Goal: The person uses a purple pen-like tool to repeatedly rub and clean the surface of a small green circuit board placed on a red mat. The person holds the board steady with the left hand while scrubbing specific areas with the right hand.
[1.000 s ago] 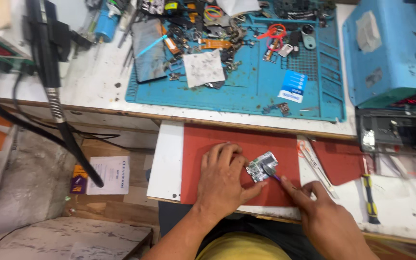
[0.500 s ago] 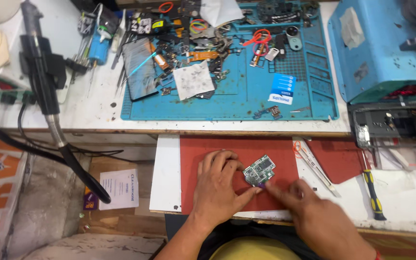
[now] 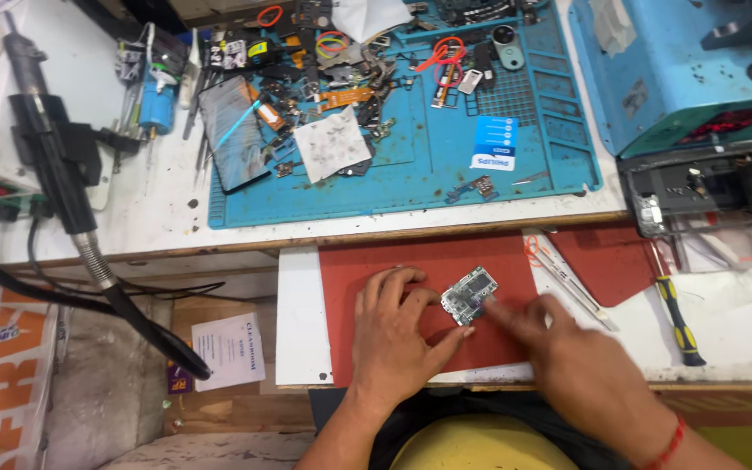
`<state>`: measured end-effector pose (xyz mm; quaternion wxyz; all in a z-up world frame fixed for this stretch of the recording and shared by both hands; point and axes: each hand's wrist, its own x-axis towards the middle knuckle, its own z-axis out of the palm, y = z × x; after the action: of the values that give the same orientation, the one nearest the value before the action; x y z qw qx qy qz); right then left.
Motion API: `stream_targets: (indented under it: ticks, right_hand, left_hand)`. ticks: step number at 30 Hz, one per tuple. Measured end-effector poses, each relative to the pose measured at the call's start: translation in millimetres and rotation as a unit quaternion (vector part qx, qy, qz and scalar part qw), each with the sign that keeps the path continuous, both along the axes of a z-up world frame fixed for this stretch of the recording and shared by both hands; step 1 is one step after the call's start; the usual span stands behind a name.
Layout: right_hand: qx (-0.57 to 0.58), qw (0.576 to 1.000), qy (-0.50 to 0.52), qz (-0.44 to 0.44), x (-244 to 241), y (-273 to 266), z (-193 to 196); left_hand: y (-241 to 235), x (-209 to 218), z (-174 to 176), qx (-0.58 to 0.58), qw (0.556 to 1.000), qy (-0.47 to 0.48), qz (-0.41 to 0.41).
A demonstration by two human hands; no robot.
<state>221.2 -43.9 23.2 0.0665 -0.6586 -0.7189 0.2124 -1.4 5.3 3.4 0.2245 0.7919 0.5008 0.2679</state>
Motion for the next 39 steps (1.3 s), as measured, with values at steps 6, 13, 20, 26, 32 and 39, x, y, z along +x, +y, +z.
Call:
stream_targets:
  ticks: [6,13,20,26,32,39]
  right_hand:
    - [-0.073,0.997,-0.025,0.002,-3,-2,5]
    - [-0.069,0.995,0.029,0.061,-3,-8,0]
    - [-0.05,0.998,0.002,0.028,-2,-4,4]
    - [-0.015,1.0,-0.004,0.001,4,-3,0]
    - [-0.012,0.999,-0.043,-0.006,7,-3,-6]
    - [-0.029,0.999,-0.025,-0.007,3,-5,2]
  left_hand:
    - [0,-1,1,0.011,1.0,0.005,0.001]
    - [2,-1,-1,0.012,1.0,-0.001,0.008]
    - [1,1,-1,0.015,1.0,-0.008,0.004]
    - [0,-1,-2,0.0,1.0,-0.001,0.004]
    - [3,-3,-5,0.015,1.0,-0.006,0.007]
    - [-1,-1,-5,0.005,1.0,-0.005,0.003]
